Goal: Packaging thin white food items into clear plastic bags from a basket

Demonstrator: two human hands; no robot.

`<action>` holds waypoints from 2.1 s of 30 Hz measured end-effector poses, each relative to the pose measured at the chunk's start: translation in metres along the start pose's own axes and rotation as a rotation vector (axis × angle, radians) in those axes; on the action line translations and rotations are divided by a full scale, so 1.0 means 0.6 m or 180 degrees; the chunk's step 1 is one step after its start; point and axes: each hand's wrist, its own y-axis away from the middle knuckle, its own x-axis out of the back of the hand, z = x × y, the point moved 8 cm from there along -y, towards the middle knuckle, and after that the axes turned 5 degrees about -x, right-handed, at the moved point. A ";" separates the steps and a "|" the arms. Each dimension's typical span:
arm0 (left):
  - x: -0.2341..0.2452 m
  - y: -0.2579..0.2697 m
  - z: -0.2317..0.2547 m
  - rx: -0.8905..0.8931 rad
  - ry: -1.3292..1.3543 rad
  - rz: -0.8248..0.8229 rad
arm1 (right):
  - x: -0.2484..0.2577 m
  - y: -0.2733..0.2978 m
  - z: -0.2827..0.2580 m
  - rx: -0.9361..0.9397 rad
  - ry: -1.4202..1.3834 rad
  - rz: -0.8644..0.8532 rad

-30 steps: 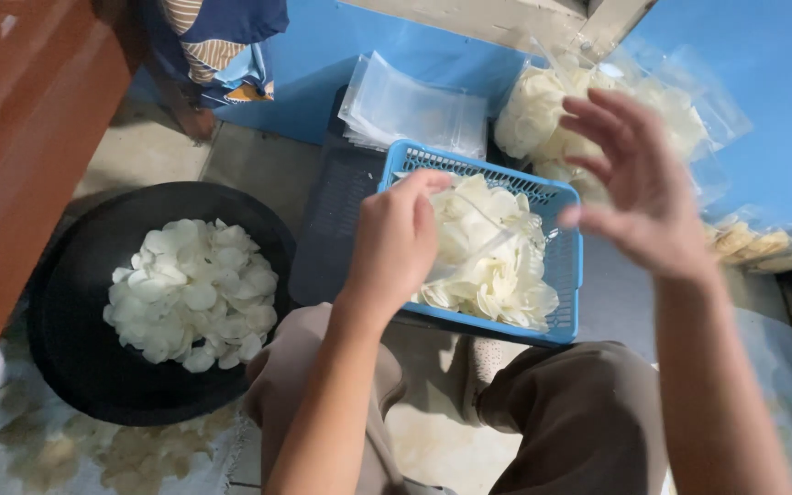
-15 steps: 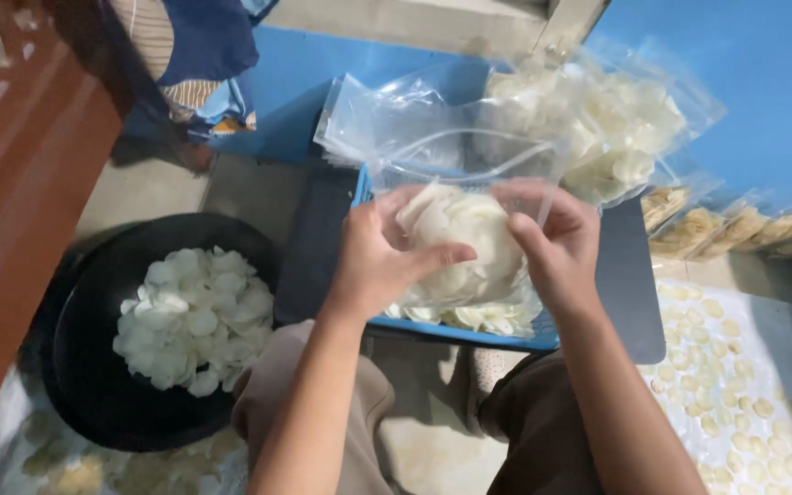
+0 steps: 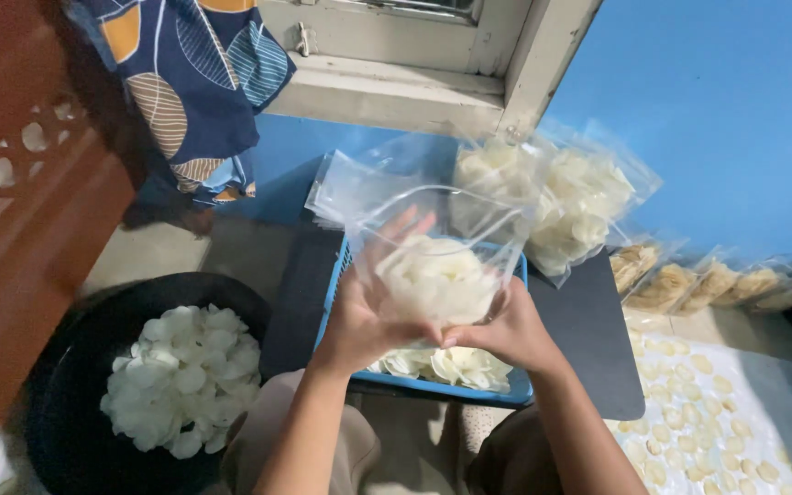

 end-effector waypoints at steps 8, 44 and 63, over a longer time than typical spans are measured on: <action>0.010 0.012 -0.015 -0.0014 -0.0508 0.0288 | -0.010 -0.008 -0.023 -0.0104 -0.0013 -0.0020; -0.032 0.003 0.022 -0.0231 -0.0856 -0.0220 | -0.006 -0.002 -0.045 0.0499 -0.0638 0.0029; 0.061 0.043 0.049 -0.0999 -0.2000 0.2164 | -0.043 -0.003 -0.029 0.0098 -0.0714 0.0382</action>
